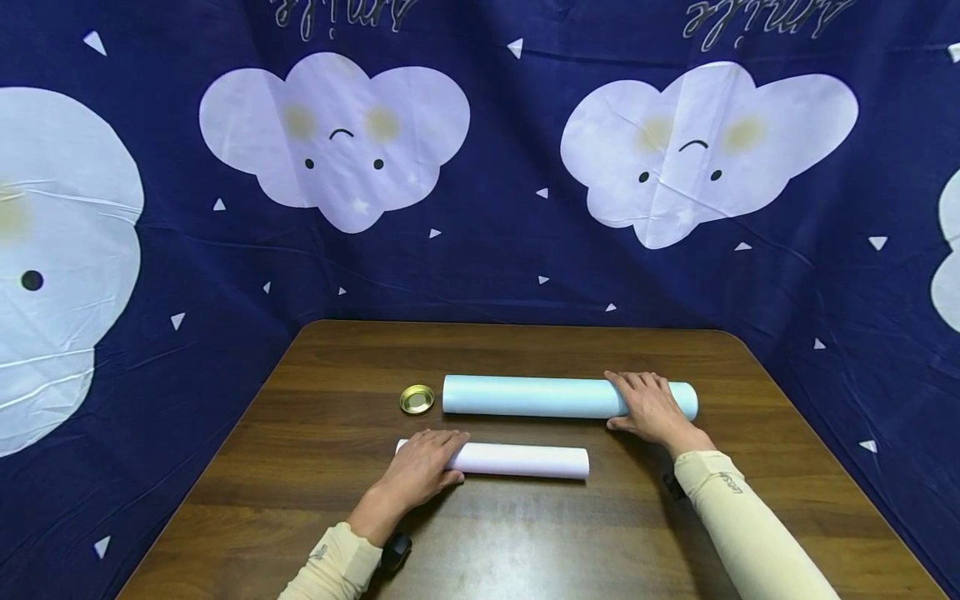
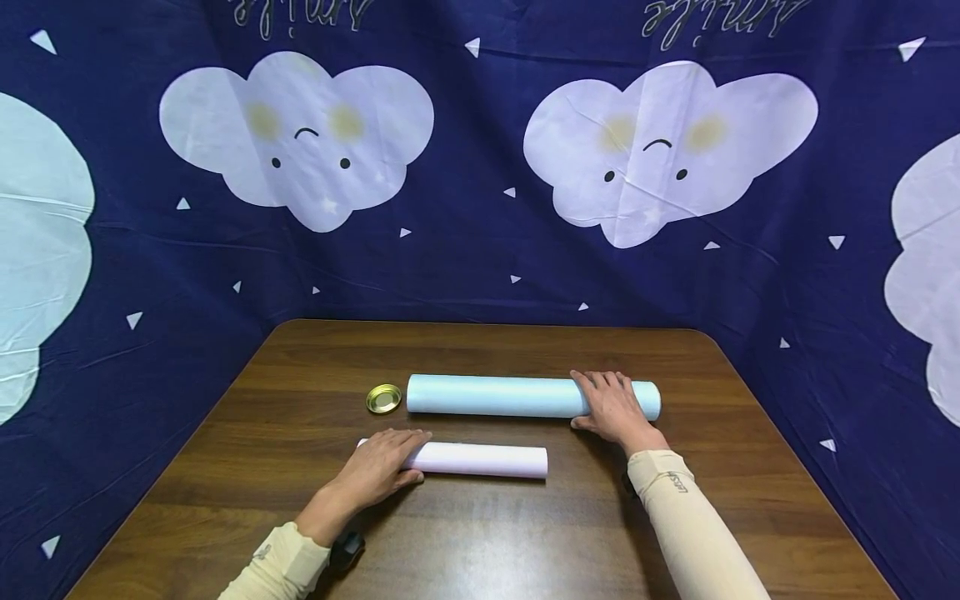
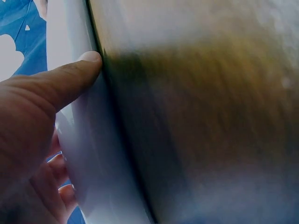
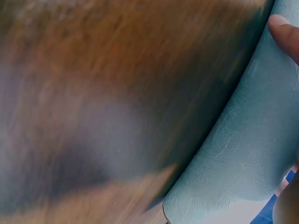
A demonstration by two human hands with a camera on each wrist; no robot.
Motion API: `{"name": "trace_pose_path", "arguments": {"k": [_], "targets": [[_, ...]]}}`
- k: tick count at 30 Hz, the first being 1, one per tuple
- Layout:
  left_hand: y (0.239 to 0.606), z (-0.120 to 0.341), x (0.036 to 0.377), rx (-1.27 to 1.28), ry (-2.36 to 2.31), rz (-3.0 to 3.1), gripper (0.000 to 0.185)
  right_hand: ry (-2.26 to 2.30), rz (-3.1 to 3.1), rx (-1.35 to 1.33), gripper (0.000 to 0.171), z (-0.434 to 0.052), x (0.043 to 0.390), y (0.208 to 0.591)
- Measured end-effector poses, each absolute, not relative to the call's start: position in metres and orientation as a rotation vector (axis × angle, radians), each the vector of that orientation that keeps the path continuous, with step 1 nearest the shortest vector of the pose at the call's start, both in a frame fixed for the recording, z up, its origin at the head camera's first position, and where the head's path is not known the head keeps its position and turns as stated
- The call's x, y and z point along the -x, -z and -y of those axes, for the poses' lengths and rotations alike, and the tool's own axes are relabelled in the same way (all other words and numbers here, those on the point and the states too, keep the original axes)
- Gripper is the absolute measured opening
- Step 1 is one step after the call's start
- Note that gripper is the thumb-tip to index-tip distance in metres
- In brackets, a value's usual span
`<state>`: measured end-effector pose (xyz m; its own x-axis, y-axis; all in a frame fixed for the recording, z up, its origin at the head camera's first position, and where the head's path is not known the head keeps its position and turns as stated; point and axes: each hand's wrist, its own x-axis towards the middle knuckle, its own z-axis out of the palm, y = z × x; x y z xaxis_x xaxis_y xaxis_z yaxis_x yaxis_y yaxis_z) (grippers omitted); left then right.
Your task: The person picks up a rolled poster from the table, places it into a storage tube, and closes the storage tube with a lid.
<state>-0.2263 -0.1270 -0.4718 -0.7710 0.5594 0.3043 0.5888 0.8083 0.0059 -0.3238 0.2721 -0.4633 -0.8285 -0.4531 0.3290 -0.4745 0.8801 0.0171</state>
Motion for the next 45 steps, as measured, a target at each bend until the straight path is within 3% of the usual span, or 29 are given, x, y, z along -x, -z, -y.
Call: {"name": "trace_pose_path", "arguments": {"k": [45], "targets": [[0.460,0.127,0.219,0.840,0.258,2.664,0.045,-0.169,2.721,-0.690,0.078,-0.273,0.325,0.468]]}}
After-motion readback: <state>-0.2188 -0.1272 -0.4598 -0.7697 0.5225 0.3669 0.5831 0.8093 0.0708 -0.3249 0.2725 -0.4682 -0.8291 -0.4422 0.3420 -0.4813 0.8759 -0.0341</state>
